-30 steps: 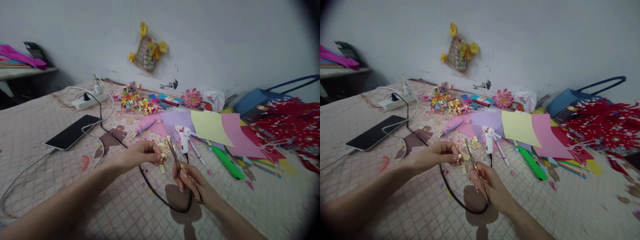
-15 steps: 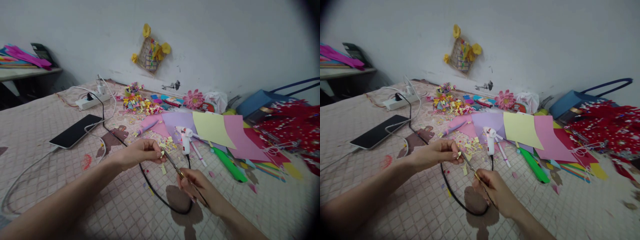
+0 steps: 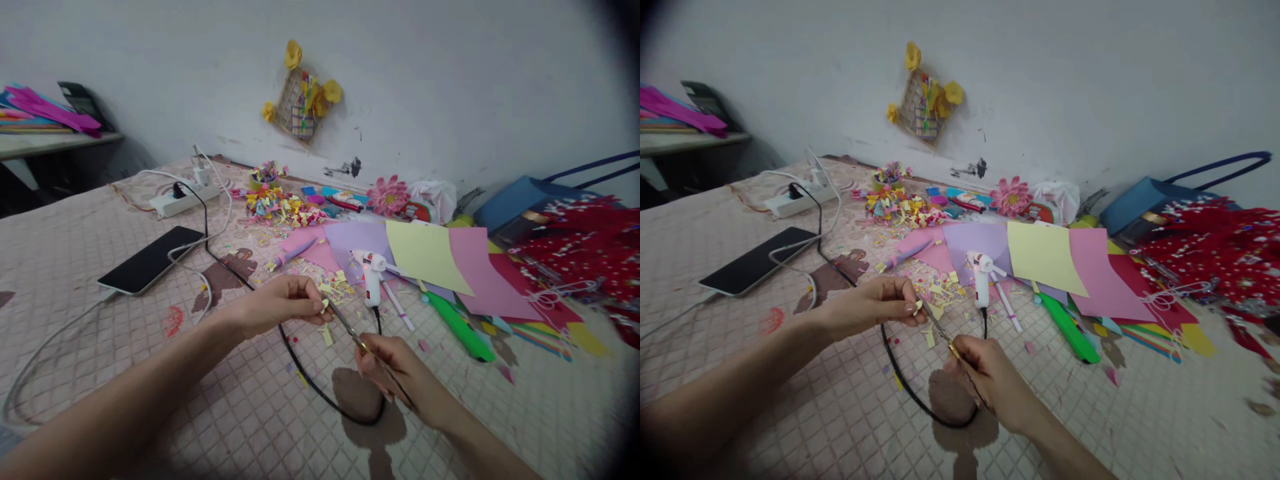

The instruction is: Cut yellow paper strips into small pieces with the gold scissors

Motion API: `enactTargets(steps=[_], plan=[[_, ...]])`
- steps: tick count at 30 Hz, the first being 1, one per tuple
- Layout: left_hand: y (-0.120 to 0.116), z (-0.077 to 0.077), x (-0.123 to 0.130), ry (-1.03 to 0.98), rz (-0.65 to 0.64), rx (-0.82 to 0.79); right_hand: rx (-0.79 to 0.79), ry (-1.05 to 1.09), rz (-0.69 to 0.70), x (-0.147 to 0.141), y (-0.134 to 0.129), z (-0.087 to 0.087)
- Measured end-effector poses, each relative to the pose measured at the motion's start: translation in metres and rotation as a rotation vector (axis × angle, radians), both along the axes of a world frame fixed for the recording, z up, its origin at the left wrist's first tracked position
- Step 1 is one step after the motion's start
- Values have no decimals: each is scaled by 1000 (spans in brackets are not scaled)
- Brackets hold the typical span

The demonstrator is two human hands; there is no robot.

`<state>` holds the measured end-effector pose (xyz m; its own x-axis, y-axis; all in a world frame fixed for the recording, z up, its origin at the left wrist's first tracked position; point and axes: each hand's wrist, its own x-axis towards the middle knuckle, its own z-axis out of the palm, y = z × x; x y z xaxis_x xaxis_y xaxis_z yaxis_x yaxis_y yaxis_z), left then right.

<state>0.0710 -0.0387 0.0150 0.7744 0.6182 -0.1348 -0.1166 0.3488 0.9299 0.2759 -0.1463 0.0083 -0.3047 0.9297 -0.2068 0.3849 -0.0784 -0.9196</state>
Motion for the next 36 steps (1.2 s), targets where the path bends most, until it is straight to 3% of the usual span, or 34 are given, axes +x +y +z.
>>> enactTargets(steps=[11,19,26,36], plan=[[1,-2,0,-7,-14,1,22,-48,-8,0,1,1],[7,-2,-7,-46,-167,16,-36,82,28,3,2,2],[1,-6,-1,67,-348,91,-25,131,-140,-12,13,7],[-5,-7,1,188,-455,127,-5,139,-50,-24,20,3]])
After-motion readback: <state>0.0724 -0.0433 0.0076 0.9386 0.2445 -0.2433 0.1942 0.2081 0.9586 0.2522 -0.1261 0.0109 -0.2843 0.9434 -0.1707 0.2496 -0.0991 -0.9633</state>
